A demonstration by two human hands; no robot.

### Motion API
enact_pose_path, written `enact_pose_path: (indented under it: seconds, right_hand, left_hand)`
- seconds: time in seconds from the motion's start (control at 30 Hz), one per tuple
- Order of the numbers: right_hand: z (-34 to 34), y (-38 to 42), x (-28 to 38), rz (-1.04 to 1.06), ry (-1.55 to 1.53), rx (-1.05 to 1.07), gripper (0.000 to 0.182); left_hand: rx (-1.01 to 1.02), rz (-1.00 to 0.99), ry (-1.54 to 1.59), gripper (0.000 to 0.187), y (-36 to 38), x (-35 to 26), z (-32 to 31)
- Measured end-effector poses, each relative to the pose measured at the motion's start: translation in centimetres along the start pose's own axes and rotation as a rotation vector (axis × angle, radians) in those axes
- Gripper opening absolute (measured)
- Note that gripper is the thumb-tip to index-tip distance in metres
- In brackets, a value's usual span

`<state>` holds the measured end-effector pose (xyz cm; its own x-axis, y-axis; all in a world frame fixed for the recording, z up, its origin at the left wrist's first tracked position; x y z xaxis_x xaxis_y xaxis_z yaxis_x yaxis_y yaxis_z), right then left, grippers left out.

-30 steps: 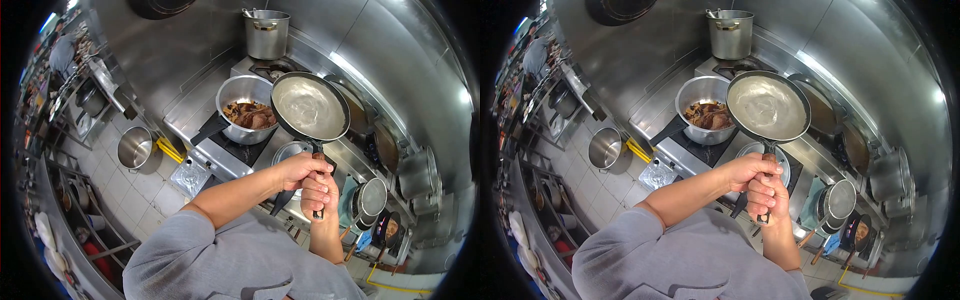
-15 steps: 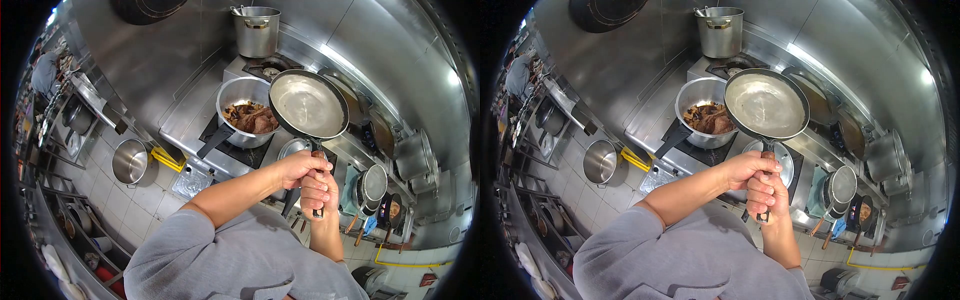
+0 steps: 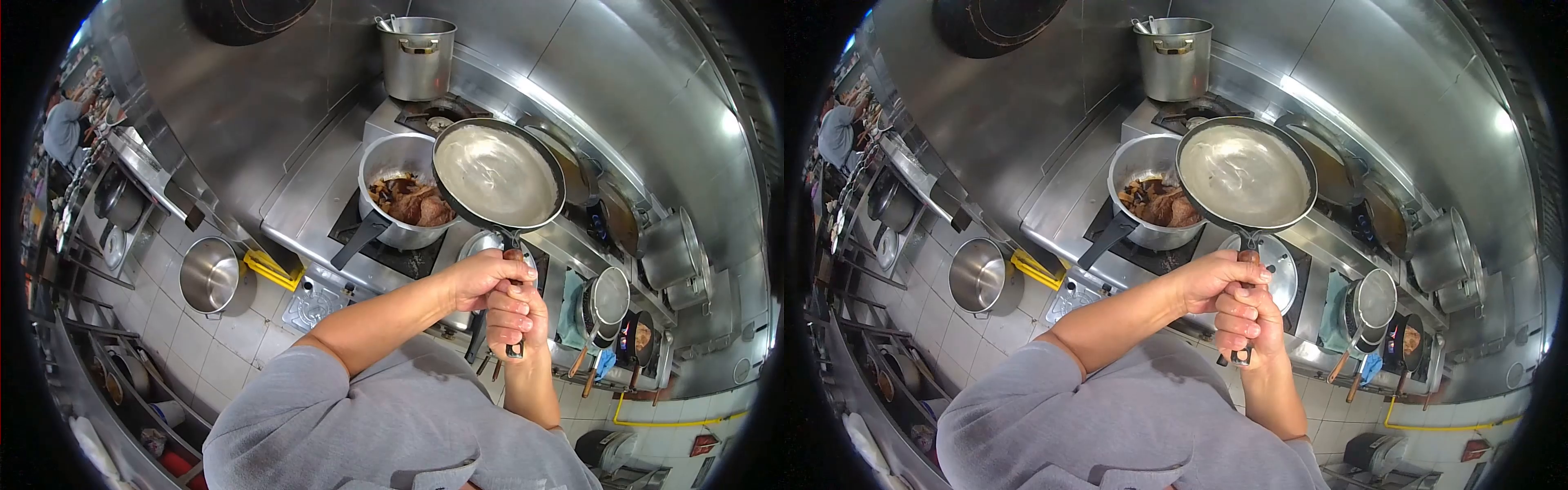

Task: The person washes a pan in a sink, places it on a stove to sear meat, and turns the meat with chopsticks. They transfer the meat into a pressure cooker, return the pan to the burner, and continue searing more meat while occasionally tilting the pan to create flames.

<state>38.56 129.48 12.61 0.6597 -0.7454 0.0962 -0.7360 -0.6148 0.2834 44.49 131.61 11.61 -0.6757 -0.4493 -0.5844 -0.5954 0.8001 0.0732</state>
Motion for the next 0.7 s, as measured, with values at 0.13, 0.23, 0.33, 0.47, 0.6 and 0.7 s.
enact_pose_path:
  seconds: [0.13, 0.23, 0.33, 0.47, 0.6, 0.7]
  right_hand:
    - [0.3, -0.4, -0.3, 0.022, 0.032, -0.037, 0.009]
    - [0.4, -0.8, -0.6, 0.035, 0.086, -0.073, 0.010]
    - [0.4, -1.1, -0.8, 0.031, 0.116, -0.104, 0.014]
    - [0.4, -1.6, -1.1, 0.026, 0.167, -0.168, 0.018]
    - [0.5, -2.1, -1.1, 0.034, 0.203, -0.203, 0.018]
    - [0.6, -2.3, -1.1, 0.039, 0.222, -0.223, 0.018]
  left_hand:
    - [0.017, 0.013, 0.005, 0.017, 0.3, 0.1, 0.8]
    - [0.024, 0.014, 0.017, 0.017, 0.4, 0.3, 1.5]
    - [0.007, 0.011, 0.040, 0.017, 0.6, 0.5, 2.2]
    - [-0.018, 0.006, 0.038, 0.019, 1.0, 0.1, 2.7]
    - [0.005, 0.010, 0.063, 0.019, 1.1, 0.1, 3.2]
    - [0.011, 0.013, 0.061, 0.019, 1.1, -0.1, 3.5]
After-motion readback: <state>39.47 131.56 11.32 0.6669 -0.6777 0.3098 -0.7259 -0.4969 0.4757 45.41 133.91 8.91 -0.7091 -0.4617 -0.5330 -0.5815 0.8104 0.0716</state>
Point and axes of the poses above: each hand's wrist, its own y-axis away from the middle knuckle, its own z-axis out of the back of the hand, x = y × z, the point moved 7 cm from there along -y, towards the middle knuckle, and after that the axes turned 3 degrees about -x, right-handed, at the moved point
